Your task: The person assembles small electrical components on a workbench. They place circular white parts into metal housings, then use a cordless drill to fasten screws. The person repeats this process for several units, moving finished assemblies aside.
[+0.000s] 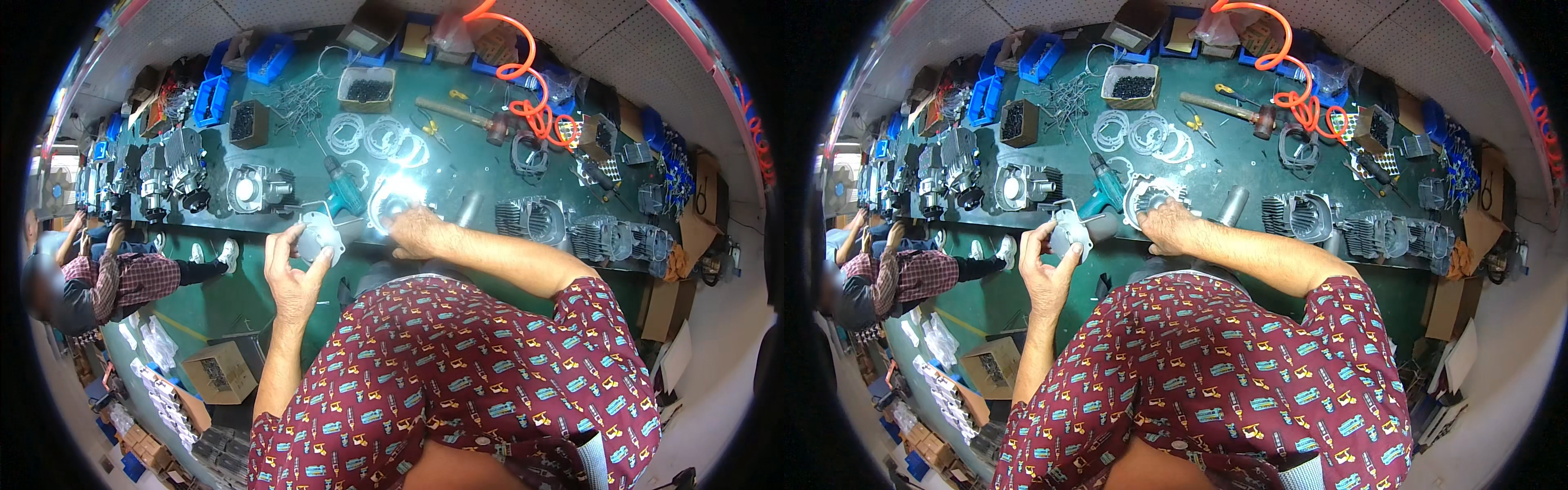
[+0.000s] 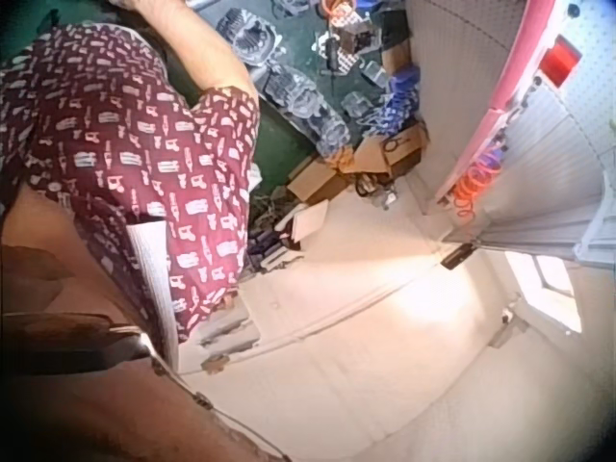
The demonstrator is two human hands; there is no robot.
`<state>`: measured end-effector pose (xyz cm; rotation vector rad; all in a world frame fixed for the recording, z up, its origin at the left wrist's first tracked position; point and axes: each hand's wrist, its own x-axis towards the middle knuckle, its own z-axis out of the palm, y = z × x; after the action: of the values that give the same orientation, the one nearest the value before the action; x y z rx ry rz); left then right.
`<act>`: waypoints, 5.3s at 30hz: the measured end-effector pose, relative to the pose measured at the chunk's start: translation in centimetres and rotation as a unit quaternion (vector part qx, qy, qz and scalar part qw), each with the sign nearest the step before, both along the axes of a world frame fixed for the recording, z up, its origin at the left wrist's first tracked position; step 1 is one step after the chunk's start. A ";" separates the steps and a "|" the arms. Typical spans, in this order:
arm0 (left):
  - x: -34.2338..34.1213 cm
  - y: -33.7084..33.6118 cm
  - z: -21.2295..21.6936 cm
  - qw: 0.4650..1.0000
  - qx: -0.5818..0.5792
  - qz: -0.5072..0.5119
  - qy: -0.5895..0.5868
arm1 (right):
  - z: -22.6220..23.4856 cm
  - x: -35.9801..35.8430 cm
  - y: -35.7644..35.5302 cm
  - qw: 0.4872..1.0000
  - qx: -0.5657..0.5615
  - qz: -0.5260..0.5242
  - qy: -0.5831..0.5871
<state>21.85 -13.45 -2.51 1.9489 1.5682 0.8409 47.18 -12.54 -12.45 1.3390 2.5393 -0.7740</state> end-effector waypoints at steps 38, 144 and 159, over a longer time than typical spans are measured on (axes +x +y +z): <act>8.9 1.9 -5.7 0.990 0.052 -0.131 0.018 | 3.0 8.8 6.3 0.852 -0.011 -0.263 0.453; 11.3 4.8 -7.8 0.946 -0.066 -0.235 0.213 | -8.2 9.1 -11.2 0.613 0.129 -0.658 0.418; 17.4 -3.4 -14.8 0.820 -0.428 -0.373 0.074 | -11.5 11.4 -15.1 0.826 0.146 -0.486 0.245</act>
<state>39.25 -16.83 -17.28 1.6756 0.8310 -0.3242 58.55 -27.67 -23.92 2.9644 2.1955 -0.9731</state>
